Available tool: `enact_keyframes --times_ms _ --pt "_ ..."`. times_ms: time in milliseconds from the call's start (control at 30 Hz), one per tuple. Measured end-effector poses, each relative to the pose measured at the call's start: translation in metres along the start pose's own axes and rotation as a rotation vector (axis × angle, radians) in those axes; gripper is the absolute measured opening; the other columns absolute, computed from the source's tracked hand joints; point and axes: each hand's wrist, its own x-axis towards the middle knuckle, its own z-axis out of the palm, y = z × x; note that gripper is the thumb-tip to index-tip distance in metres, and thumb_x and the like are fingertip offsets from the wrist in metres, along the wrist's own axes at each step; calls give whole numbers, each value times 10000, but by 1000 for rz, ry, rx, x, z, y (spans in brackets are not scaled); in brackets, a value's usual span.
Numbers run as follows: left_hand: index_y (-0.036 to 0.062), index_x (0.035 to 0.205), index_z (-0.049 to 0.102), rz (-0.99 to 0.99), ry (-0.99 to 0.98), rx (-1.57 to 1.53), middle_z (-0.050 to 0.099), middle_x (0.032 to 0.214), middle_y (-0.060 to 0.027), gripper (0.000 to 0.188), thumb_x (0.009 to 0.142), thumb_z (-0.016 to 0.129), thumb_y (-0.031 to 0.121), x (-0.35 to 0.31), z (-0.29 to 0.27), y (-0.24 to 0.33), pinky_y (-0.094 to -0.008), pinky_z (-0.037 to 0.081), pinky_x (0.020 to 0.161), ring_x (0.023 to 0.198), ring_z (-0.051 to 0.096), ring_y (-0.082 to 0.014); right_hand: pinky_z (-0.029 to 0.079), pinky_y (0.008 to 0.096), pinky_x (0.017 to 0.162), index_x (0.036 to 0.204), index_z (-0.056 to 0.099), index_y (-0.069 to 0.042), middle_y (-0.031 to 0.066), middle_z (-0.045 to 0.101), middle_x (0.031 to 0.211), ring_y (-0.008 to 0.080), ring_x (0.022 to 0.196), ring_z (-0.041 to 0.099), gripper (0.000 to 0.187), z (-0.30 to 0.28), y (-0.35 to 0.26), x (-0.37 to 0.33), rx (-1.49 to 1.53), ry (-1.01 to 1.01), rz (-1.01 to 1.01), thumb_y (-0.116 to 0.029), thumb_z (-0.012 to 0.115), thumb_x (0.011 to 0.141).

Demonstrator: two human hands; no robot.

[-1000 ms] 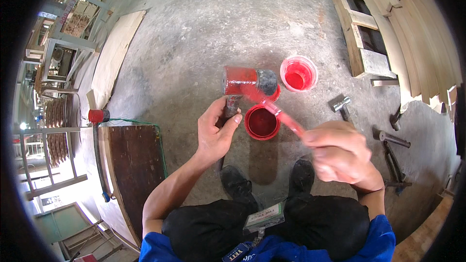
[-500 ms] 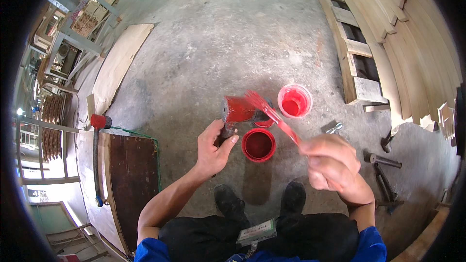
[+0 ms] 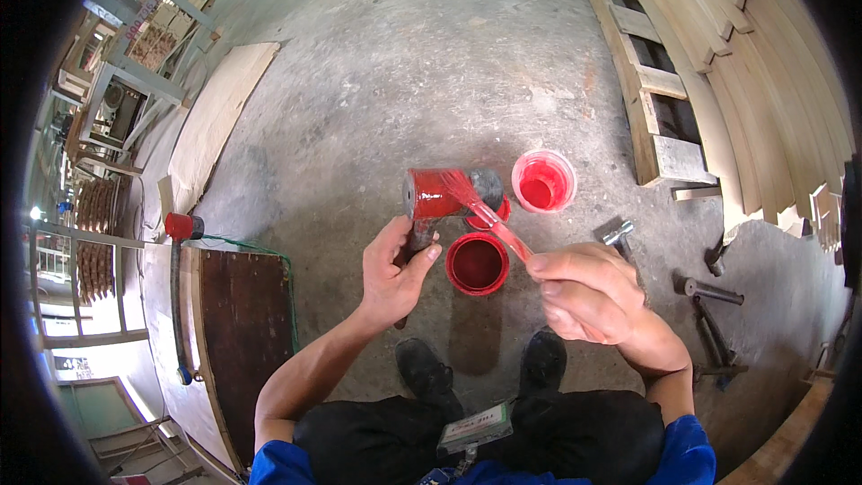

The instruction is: The person sits on the floor and uses a paintbrush to apply red paint to the head of a hammer. They repeatedly dip the brush into a paint container and coat the hammer head, then place the painted hammer on a nearby wooden surface.

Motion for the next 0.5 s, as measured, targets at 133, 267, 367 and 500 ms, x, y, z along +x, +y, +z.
enact_keyframes --times_ms 133,267,367,500 --pt "-26 1090 516 -81 59 -62 572 917 -37 236 861 570 -18 -2 9 10 -256 463 693 775 539 -95 555 316 557 915 592 39 186 600 1001 246 704 650 261 11 1 -3 24 39 -55 29 703 679" --pt "-29 1033 527 -180 31 -111 567 883 -48 167 875 560 14 1 12 21 -257 462 671 749 538 -98 549 310 545 907 592 41 191 597 990 247 690 648 252 14 -1 -3 51 -5 -55 22 699 679" --pt "-30 1002 535 -277 58 -190 565 853 -50 146 874 566 31 1 16 27 -262 459 655 734 541 -105 544 303 537 903 592 37 183 601 982 246 681 646 243 10 1 -2 42 33 -43 14 691 683" --pt "-28 993 539 -390 68 -314 566 835 -48 152 862 583 37 1 21 30 -271 455 647 730 547 -113 539 293 533 907 592 27 172 608 973 239 678 645 234 13 12 -2 -65 17 -51 7 683 692"
